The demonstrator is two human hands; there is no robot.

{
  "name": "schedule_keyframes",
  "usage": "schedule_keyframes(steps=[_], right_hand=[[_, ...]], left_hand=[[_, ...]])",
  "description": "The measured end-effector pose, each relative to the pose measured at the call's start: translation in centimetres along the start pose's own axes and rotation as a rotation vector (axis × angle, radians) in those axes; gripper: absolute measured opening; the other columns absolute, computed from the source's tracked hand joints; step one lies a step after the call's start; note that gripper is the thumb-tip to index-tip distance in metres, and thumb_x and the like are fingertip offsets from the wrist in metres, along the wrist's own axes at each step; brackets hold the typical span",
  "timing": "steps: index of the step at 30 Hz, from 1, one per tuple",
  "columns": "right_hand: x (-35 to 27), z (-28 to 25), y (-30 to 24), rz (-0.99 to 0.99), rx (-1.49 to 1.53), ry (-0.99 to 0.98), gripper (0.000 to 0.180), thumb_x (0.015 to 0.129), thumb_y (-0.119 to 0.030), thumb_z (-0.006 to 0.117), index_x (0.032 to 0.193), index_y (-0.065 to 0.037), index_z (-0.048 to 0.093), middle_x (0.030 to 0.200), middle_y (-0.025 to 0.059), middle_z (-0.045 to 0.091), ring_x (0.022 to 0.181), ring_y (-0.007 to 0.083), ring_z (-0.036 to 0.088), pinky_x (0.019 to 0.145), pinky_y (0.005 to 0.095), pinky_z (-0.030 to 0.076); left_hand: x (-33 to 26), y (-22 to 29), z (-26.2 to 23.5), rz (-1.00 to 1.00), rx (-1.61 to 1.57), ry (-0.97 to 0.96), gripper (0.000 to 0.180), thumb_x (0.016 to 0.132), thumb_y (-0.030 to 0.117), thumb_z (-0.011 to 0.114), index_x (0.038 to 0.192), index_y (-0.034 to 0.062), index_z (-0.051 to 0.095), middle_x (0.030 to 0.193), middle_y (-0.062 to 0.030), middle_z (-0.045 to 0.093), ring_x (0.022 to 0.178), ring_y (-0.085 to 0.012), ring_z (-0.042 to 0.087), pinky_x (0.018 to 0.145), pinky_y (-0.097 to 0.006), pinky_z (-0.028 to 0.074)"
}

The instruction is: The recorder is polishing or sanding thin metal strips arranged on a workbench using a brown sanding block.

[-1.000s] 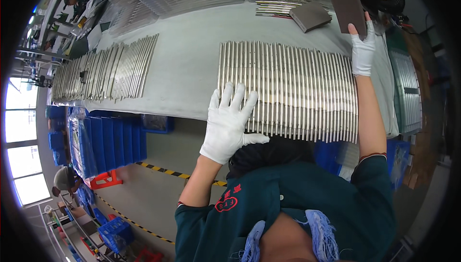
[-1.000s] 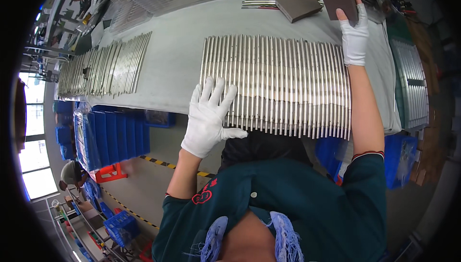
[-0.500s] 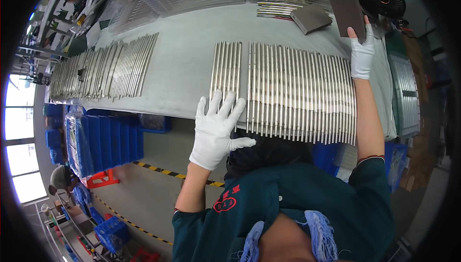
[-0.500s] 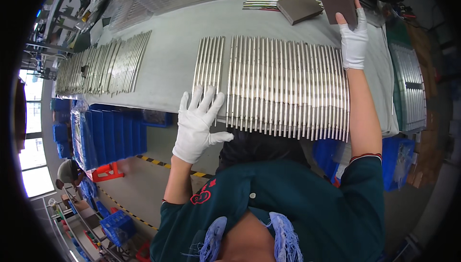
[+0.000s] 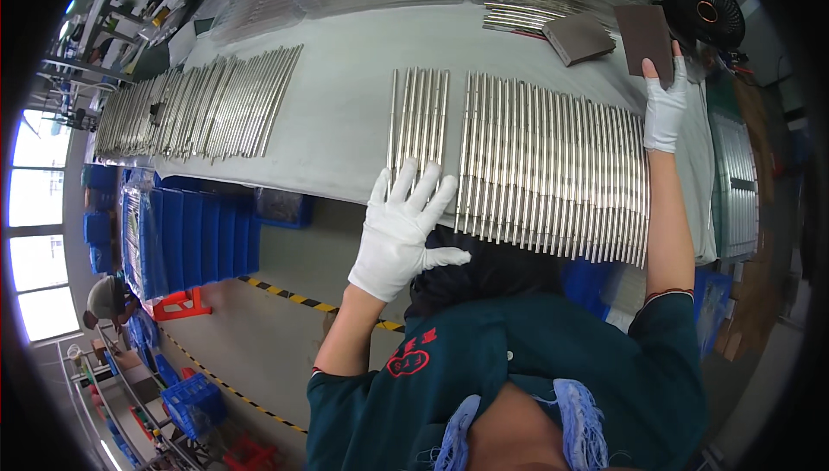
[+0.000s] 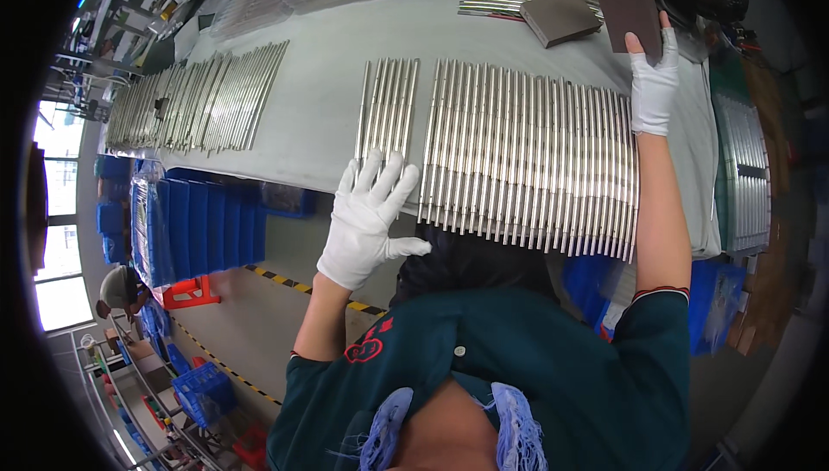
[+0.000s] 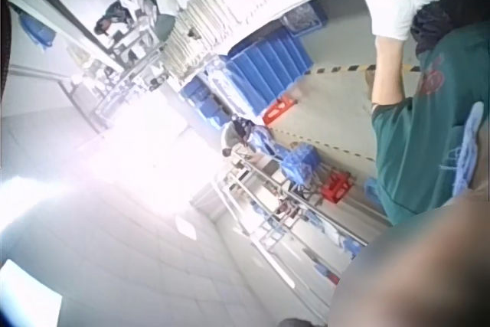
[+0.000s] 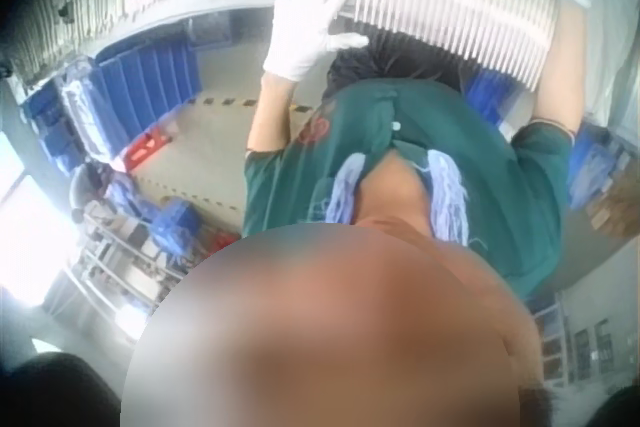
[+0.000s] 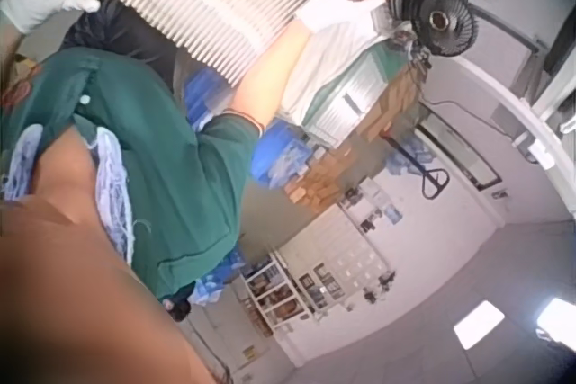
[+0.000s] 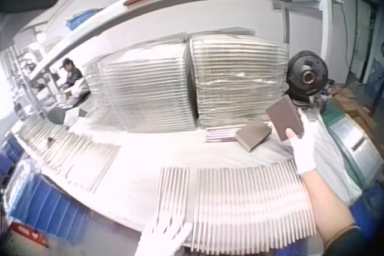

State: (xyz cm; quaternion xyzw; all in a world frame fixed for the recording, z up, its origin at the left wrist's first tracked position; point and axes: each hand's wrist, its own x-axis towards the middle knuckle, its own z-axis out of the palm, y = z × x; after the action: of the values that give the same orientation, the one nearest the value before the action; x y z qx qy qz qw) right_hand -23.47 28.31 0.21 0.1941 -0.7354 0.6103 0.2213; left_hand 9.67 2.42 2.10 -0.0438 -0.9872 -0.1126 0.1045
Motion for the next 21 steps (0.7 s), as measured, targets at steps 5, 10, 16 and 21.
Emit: schedule_keyframes(steps=[5, 10, 16, 21], right_hand=[[0.0, 0.0, 0.1, 0.005, -0.054, 0.009, 0.062, 0.088, -0.017, 0.07, 0.143, -0.007, 0.041, 0.131, 0.0094, 0.055, 0.115, 0.0155, 0.053, 0.1, 0.0274, 0.04], [0.1, 0.0, 0.5, -0.004, -0.018, 0.025, 0.061, 0.088, -0.018, 0.07, 0.142, -0.007, 0.042, 0.13, 0.0094, 0.056, 0.114, 0.0154, 0.054, 0.1, 0.0272, 0.041], [0.2, -0.2, 0.4, -0.018, -0.088, 0.026, 0.062, 0.088, -0.018, 0.07, 0.142, -0.006, 0.042, 0.13, 0.0091, 0.056, 0.114, 0.0149, 0.054, 0.099, 0.0269, 0.041], [0.1, -0.2, 0.4, -0.013, -0.04, 0.005, 0.062, 0.089, -0.017, 0.07, 0.142, -0.007, 0.041, 0.131, 0.0087, 0.055, 0.115, 0.0151, 0.053, 0.1, 0.0273, 0.041]], left_hand=[[0.7, 1.4, -0.4, 0.023, -0.049, -0.081, 0.092, 0.067, 0.067, 0.063, 0.137, 0.0078, 0.047, 0.136, -0.0142, 0.049, 0.129, -0.0377, 0.04, 0.107, -0.055, 0.027], [0.3, 0.7, -0.1, 0.016, -0.038, -0.065, 0.092, 0.069, 0.073, 0.056, 0.136, 0.0111, 0.048, 0.136, -0.015, 0.05, 0.13, -0.0375, 0.041, 0.106, -0.057, 0.028], [-1.4, -1.2, -0.6, -0.118, 0.077, -0.04, 0.093, 0.07, 0.08, 0.047, 0.134, 0.012, 0.052, 0.136, -0.0186, 0.049, 0.127, -0.0428, 0.043, 0.103, -0.062, 0.029], [-1.5, -1.8, -1.0, -0.148, 0.112, 0.018, 0.097, 0.07, 0.08, 0.047, 0.131, 0.0046, 0.053, 0.132, -0.0248, 0.049, 0.123, -0.0445, 0.043, 0.102, -0.061, 0.029]])
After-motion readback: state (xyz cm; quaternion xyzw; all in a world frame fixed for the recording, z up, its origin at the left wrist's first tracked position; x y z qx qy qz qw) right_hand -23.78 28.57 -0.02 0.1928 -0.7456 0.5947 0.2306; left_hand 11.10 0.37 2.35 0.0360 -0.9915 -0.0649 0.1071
